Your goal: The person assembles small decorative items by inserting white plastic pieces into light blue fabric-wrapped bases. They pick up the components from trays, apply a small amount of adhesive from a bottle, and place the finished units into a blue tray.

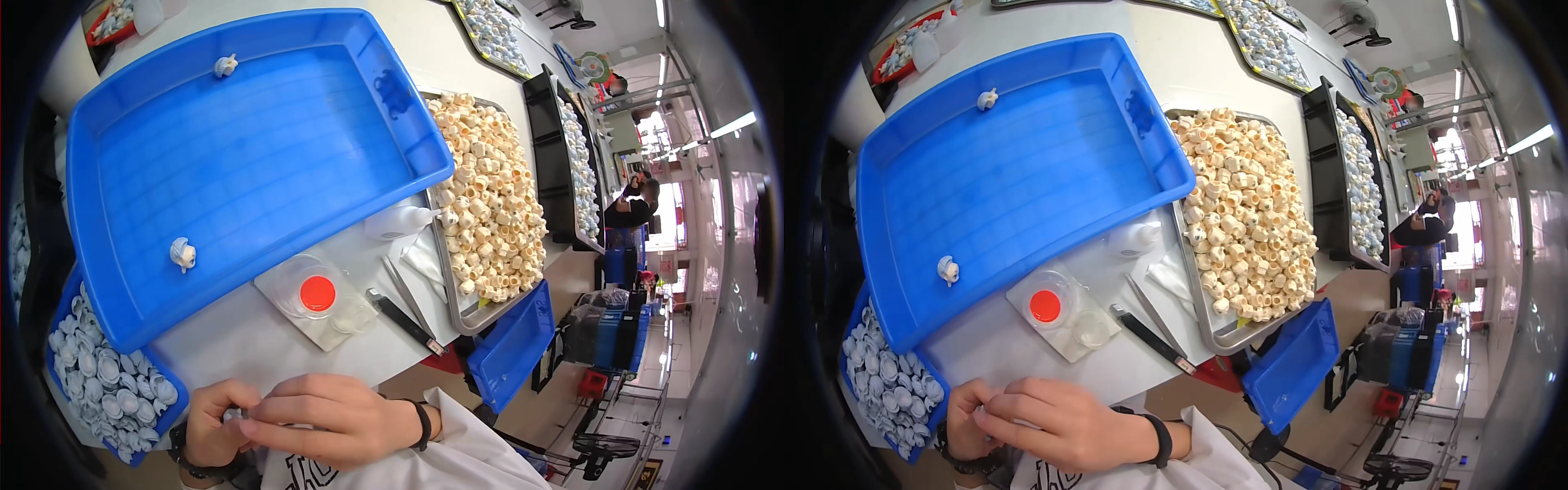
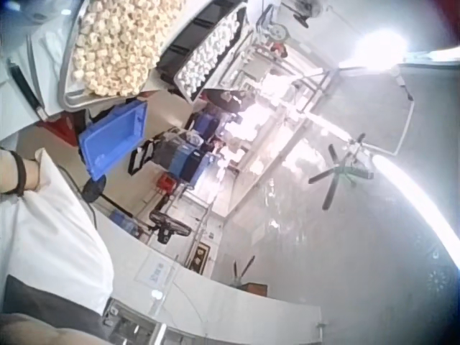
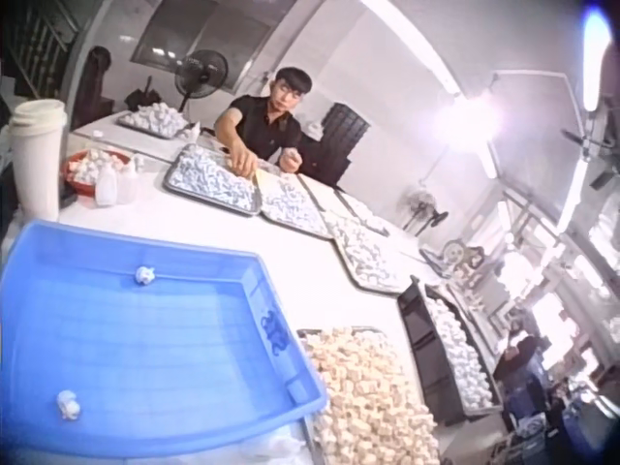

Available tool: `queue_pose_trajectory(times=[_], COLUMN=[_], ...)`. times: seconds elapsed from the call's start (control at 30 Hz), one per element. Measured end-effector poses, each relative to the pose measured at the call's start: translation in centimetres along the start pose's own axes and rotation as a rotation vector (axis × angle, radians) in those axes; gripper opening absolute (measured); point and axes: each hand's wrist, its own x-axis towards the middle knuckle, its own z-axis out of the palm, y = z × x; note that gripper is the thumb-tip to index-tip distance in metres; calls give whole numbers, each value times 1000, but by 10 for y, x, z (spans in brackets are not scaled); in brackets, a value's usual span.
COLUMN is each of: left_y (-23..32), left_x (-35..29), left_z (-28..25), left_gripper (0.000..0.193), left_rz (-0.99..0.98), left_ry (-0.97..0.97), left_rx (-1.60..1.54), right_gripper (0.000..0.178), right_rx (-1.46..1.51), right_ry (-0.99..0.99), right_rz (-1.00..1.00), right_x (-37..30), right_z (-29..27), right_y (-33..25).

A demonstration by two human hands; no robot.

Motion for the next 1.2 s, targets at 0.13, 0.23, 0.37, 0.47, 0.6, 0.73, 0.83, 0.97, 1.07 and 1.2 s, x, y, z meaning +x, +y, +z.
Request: queue_pose_trajectory(times=[0.13, 0.23, 0.37, 0.47, 0.6, 0.73, 0.83, 0.97, 1.07, 1.2], left_y=[8, 12, 14, 19, 25, 18, 17, 13, 12, 8], left_x=[3, 2, 2, 5, 4, 6, 6, 7, 8, 7], left_z=[4, 1, -2, -2, 6, 7, 4, -3, 0, -1], left_gripper=[36, 37, 41, 42, 34, 35, 38, 32, 34, 35], left_rz=[-66, -127, -122, -229, -229, -74, -66, 13, 62, 54], left_ry=[-7, -67, -69, -52, -42, -19, -3, -95, -56, -45], left_rx=[61, 108, 141, 58, 95, 117, 149, 191, 154, 156], right_gripper=[34, 36, 39, 33, 32, 34, 32, 31, 31, 30], right_rx=[9, -7, 76, -286, -517, -540, -582, -605, -611, -589], right_ry=[20, -26, -81, 187, 187, 65, -9, -45, -55, -19], right_rz=[18, 48, 66, 347, 491, 426, 411, 425, 428, 433], right_x=[-2, -3, -15, -25, -17, -13, -10, -11, -11, -17], right_z=[-4, -9, -51, -74, -72, -71, -69, -69, -70, -70], right_y=[4, 0, 6, -1, -1, 5, 9, 10, 10, 10])
